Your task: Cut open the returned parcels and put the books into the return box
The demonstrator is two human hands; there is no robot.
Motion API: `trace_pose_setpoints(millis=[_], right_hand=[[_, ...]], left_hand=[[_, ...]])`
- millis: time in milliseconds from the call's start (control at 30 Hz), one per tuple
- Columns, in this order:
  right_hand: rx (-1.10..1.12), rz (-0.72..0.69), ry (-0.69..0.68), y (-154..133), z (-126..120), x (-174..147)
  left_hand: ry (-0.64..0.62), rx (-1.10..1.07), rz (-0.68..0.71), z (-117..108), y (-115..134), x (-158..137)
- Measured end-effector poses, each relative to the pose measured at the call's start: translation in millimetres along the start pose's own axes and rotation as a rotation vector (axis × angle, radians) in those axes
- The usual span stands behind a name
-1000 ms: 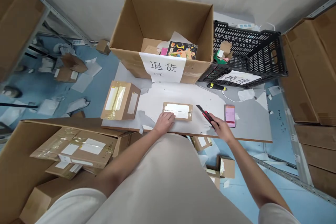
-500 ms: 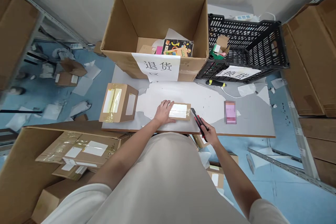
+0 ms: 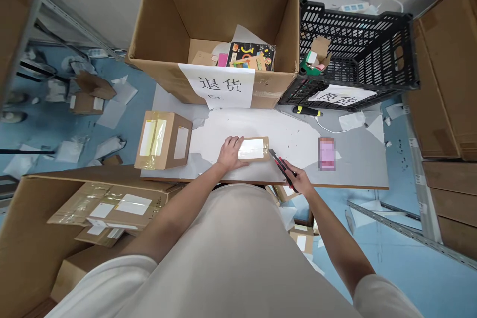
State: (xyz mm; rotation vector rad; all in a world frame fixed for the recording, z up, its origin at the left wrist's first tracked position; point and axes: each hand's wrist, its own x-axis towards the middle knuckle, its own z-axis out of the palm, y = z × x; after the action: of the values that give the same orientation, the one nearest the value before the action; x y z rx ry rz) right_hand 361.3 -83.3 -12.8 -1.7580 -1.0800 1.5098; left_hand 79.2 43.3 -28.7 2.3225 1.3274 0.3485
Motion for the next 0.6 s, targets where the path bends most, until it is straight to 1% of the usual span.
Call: trace_pose_setpoints(millis=[133,233,333,467,600], right_hand=[[0.027,0.023,-0.032,4,-4,0],[0.041,0.031,0.027,6,-9,-3],[0.04,0.014,0.084,-1,-10,2],[0.0,0.004,0.044,-14,-3,17],[0.014,0.004,-0.002,-20,-1,20]], left_hand=[[0.017,0.004,-0.052,0,2,1],[0.015,0.002,-0.054,-1,4,1],[0.019,0.006,-0.038,-1,3,0],[0.027,0.004,-0.039,0,2,0],[0.018,-0.013,-0.034,-1,2,0]])
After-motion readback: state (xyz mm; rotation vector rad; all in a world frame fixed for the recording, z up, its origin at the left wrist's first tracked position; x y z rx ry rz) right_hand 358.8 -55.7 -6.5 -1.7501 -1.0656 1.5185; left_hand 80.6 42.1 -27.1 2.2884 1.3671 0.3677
